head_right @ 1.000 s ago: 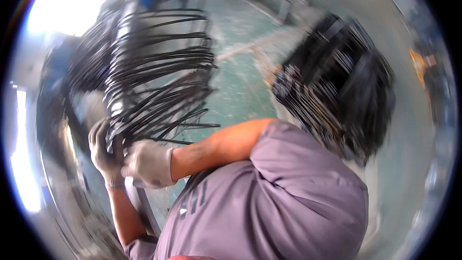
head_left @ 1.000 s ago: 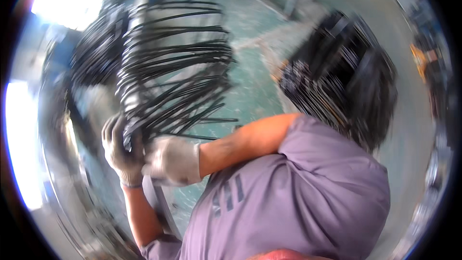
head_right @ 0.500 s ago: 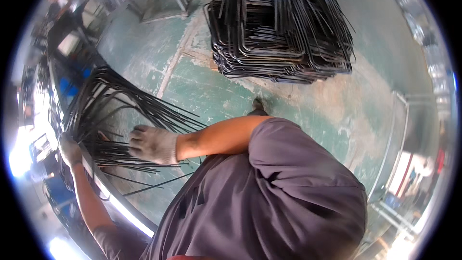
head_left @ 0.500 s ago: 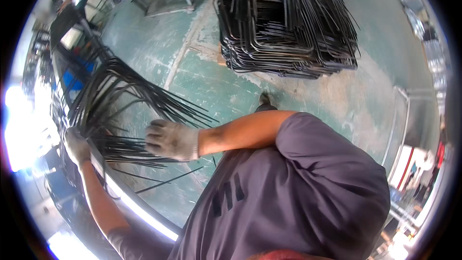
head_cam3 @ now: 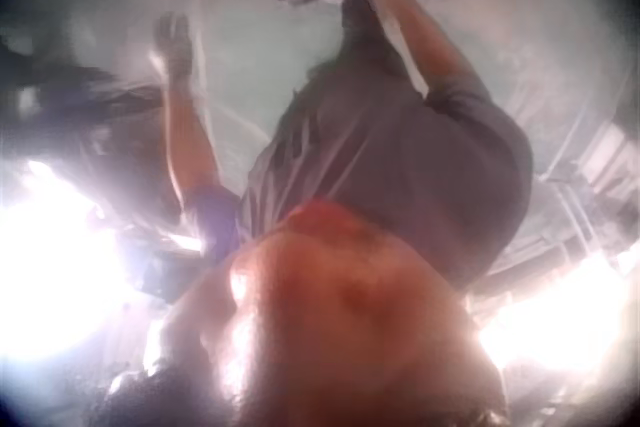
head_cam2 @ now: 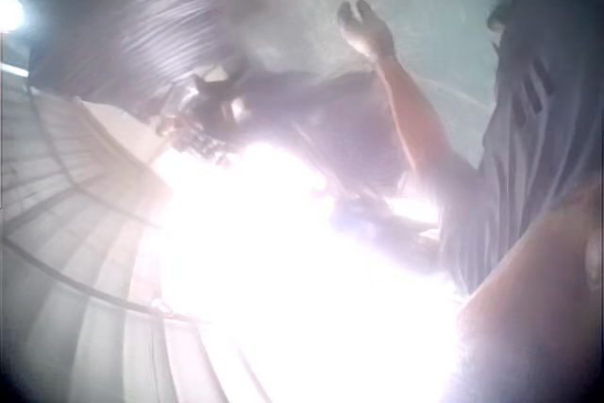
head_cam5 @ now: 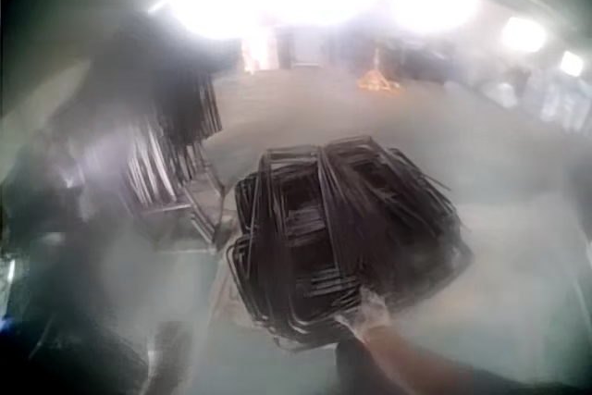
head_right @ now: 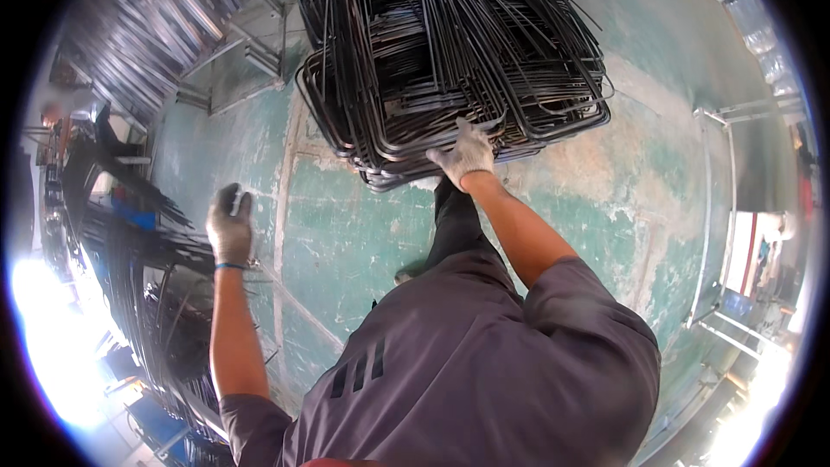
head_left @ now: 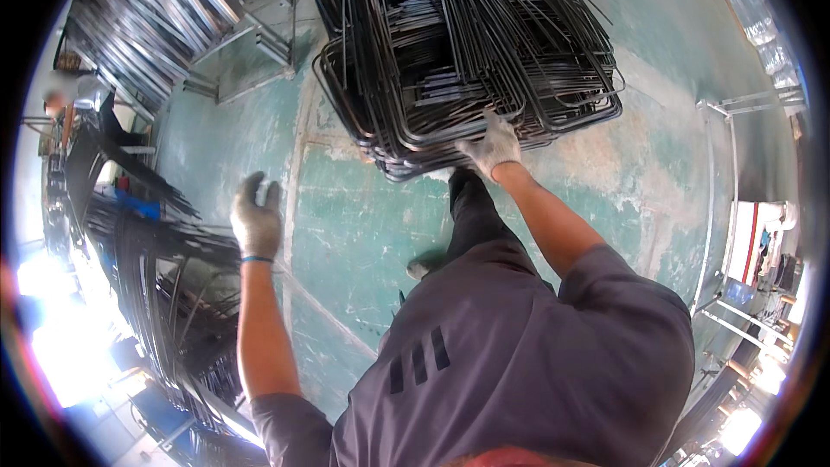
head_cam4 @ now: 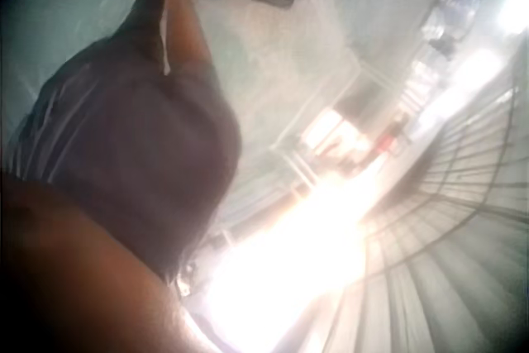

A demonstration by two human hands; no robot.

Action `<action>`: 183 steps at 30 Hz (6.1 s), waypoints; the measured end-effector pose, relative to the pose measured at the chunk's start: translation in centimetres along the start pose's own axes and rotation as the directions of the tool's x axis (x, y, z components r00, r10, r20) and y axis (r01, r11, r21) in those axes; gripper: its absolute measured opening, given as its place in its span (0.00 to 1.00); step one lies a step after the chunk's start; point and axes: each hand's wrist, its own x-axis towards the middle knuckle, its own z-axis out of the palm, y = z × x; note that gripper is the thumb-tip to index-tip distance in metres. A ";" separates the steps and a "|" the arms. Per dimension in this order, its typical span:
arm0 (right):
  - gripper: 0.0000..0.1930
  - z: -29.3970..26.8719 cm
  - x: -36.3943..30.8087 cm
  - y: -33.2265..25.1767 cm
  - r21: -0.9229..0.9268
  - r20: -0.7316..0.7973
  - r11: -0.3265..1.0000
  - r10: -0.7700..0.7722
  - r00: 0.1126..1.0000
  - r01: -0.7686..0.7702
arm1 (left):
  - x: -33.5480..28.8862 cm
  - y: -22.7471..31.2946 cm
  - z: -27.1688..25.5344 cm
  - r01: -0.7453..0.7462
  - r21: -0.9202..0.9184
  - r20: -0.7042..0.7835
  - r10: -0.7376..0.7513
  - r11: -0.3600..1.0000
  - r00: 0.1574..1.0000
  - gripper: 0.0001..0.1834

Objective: The person picks up metal frames one by one from a central stack and places them onto a metal rack or organized pile to the side.

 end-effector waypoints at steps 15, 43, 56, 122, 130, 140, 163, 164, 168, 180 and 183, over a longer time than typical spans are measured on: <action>0.78 2.6 47.9 -2.9 -0.172 0.038 0.795 0.595 0.803 -0.581 | 24.5 4.5 26.4 0.324 0.188 0.154 -0.353 0.927 0.923 0.32; 0.24 6.1 52.5 0.4 -0.296 -0.049 0.814 0.510 0.859 -0.500 | 29.5 7.3 45.6 0.475 0.459 0.254 -0.624 0.750 0.739 0.45; 0.18 7.7 51.9 1.1 -0.336 -0.131 0.789 0.501 0.855 -0.514 | 29.1 10.5 45.2 0.350 0.615 0.183 -0.560 0.706 0.808 0.43; 0.09 -3.3 48.9 -0.4 0.808 0.524 0.232 0.136 0.840 -0.542 | 33.7 9.9 33.8 0.880 -0.361 0.808 -0.367 0.310 0.461 0.20; 0.10 -5.6 50.1 -2.0 0.795 0.419 0.394 0.195 0.887 -0.462 | 33.1 8.9 37.4 0.845 -0.464 0.772 -0.347 0.264 0.532 0.23; 0.07 -1.8 58.3 1.6 0.783 0.452 0.418 0.127 0.883 -0.461 | 39.3 8.3 42.1 0.825 -0.394 0.726 -0.414 0.405 0.549 0.11; 0.10 -5.8 66.2 2.2 0.667 0.577 0.528 0.081 0.812 -0.526 | 44.9 6.5 41.1 0.492 -0.187 0.253 -0.443 0.850 0.860 0.23; 0.10 -5.7 66.1 2.2 0.655 0.594 0.525 0.087 0.800 -0.543 | 44.7 7.2 41.5 0.604 -0.235 0.375 -0.502 0.762 0.779 0.21; 0.08 -5.3 65.3 2.1 0.639 0.615 0.496 0.128 0.778 -0.587 | 44.7 7.7 43.6 0.814 -0.404 0.561 -0.590 0.417 0.581 0.19; 0.06 -4.6 65.6 1.9 0.659 0.618 0.448 0.137 0.774 -0.605 | 38.6 4.1 43.5 0.784 -0.612 0.673 -0.451 0.105 0.586 0.21; 0.05 -4.4 65.6 1.3 0.659 0.623 0.446 0.128 0.771 -0.606 | 31.0 0.0 42.5 0.694 -0.632 0.610 -0.332 0.344 0.720 0.16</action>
